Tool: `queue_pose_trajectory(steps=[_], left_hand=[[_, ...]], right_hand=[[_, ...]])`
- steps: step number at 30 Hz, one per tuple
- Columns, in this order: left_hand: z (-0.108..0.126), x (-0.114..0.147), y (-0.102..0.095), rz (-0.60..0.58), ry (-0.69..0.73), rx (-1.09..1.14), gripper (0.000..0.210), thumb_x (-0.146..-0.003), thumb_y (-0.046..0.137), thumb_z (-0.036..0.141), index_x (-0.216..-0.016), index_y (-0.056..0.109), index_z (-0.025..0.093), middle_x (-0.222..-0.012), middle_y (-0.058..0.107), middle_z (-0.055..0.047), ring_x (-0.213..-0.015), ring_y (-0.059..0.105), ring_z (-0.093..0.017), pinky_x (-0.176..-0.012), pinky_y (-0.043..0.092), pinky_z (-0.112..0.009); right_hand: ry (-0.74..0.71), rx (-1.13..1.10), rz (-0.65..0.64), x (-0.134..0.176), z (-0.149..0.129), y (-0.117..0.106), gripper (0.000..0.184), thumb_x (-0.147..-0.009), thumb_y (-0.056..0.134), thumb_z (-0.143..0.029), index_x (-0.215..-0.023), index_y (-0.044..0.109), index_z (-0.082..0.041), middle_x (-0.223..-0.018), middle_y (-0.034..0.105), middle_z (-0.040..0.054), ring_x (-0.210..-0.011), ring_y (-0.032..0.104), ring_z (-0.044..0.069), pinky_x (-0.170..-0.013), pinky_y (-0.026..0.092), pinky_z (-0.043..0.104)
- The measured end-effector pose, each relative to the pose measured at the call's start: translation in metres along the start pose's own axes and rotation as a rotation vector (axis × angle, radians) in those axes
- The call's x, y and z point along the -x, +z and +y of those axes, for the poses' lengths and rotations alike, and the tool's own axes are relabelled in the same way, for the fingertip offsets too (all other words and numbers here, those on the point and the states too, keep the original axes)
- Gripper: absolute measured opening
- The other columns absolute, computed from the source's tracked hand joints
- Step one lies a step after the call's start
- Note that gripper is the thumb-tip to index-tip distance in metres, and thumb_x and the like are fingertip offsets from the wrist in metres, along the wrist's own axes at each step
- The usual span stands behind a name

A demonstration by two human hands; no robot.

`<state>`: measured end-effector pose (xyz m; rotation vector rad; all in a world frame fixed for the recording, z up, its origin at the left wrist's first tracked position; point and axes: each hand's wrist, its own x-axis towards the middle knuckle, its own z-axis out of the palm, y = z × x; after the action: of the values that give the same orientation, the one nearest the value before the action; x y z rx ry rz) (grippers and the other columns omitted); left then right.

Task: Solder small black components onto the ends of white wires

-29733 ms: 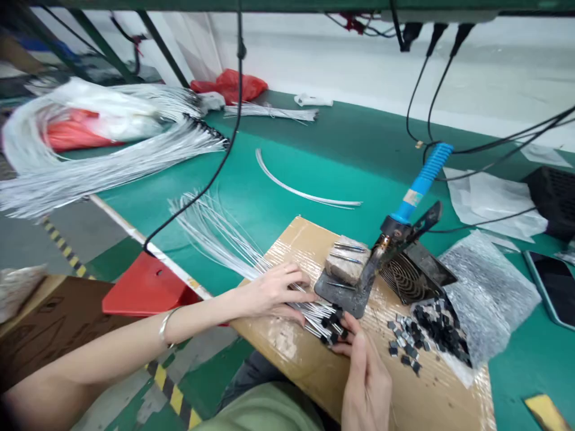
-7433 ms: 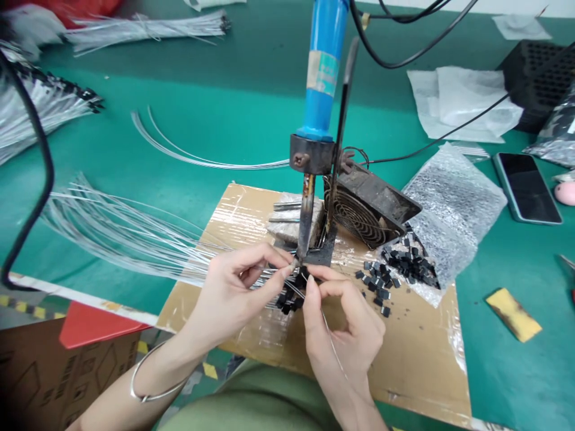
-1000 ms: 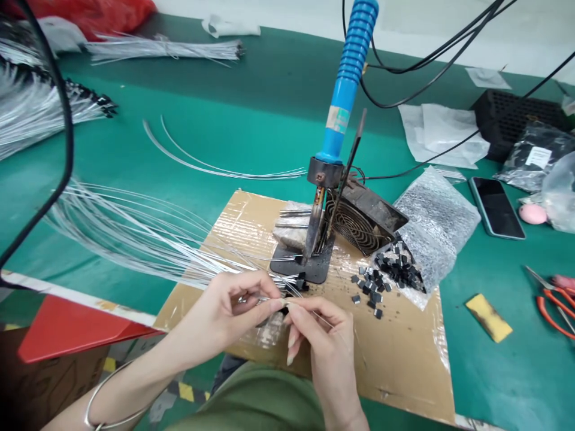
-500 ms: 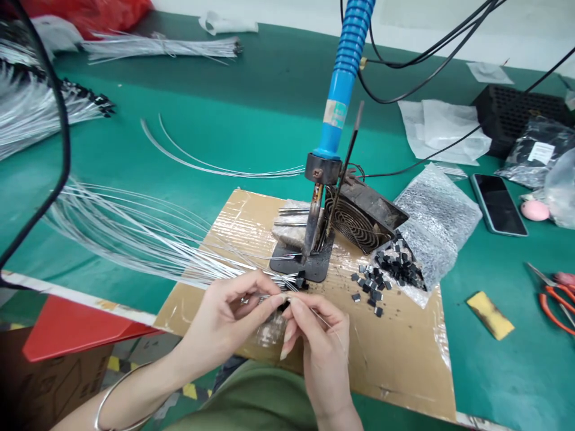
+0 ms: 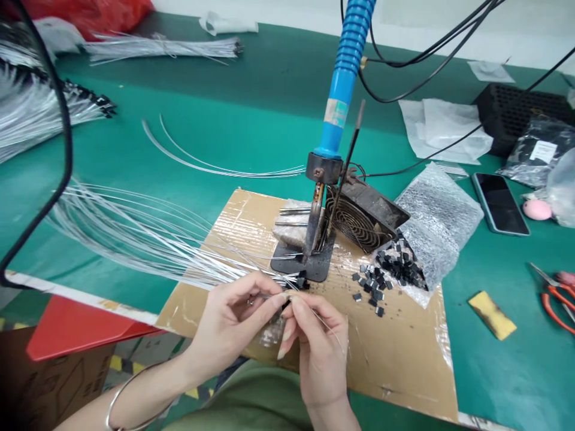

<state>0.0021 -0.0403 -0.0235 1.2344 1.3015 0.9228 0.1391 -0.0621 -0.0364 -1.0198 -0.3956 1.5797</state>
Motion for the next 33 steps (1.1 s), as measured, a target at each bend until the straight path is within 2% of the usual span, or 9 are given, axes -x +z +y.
queue_pose_trajectory(steps=[6,9,14,23,29,33], left_hand=[[0.003,-0.002,0.000,0.017,-0.021,0.013,0.026,-0.091,0.078,0.041,-0.080,0.072,0.018,-0.065,0.068,-0.002,-0.056,0.057,-0.012,-0.050,0.044,-0.022],[0.002,-0.002,-0.001,0.028,-0.023,0.003,0.026,-0.091,0.079,0.041,-0.080,0.072,0.018,-0.065,0.068,-0.002,-0.055,0.057,-0.012,-0.050,0.045,-0.022],[0.002,-0.002,-0.002,0.026,-0.012,-0.003,0.022,-0.091,0.078,0.037,-0.081,0.071,0.018,-0.065,0.069,-0.002,-0.055,0.057,-0.012,-0.052,0.045,-0.022],[0.001,-0.002,-0.002,-0.008,0.051,-0.011,0.022,-0.095,0.070,0.031,-0.079,0.073,0.016,-0.065,0.069,-0.003,-0.052,0.054,-0.011,-0.050,0.040,-0.023],[0.001,-0.002,-0.004,0.003,0.144,-0.086,0.021,-0.096,0.069,0.026,-0.079,0.077,0.016,-0.066,0.071,-0.003,-0.053,0.055,-0.012,-0.050,0.040,-0.023],[0.002,-0.002,-0.005,0.017,0.226,-0.172,0.018,-0.095,0.070,0.020,-0.079,0.078,0.017,-0.065,0.071,-0.002,-0.055,0.053,-0.011,-0.050,0.039,-0.022]], right_hand=[[0.007,0.054,-0.056,-0.001,0.003,-0.015,0.022,-0.088,0.091,-0.044,-0.099,0.091,-0.025,-0.077,0.080,0.0041,-0.052,0.068,0.009,-0.050,0.059,0.015],[-0.045,0.107,-0.068,0.000,0.005,-0.021,0.016,-0.092,0.088,-0.041,-0.100,0.090,-0.027,-0.073,0.079,0.0024,-0.053,0.070,0.010,-0.054,0.062,0.016],[-0.089,0.149,-0.057,0.001,0.007,-0.022,0.013,-0.092,0.089,-0.040,-0.098,0.090,-0.028,-0.067,0.077,0.0006,-0.051,0.071,0.010,-0.054,0.062,0.016],[-0.053,0.156,0.022,0.004,0.005,-0.017,0.019,-0.088,0.092,-0.043,-0.094,0.090,-0.025,-0.068,0.077,0.0004,-0.049,0.069,0.009,-0.053,0.062,0.016],[-0.046,0.172,-0.070,0.000,0.004,-0.025,0.014,-0.092,0.088,-0.041,-0.093,0.089,-0.028,-0.067,0.077,-0.0003,-0.051,0.070,0.009,-0.054,0.061,0.015],[0.001,0.176,-0.106,-0.002,-0.005,-0.026,0.016,-0.089,0.090,-0.040,-0.088,0.089,-0.025,-0.069,0.077,0.0010,-0.048,0.067,0.008,-0.049,0.059,0.015]])
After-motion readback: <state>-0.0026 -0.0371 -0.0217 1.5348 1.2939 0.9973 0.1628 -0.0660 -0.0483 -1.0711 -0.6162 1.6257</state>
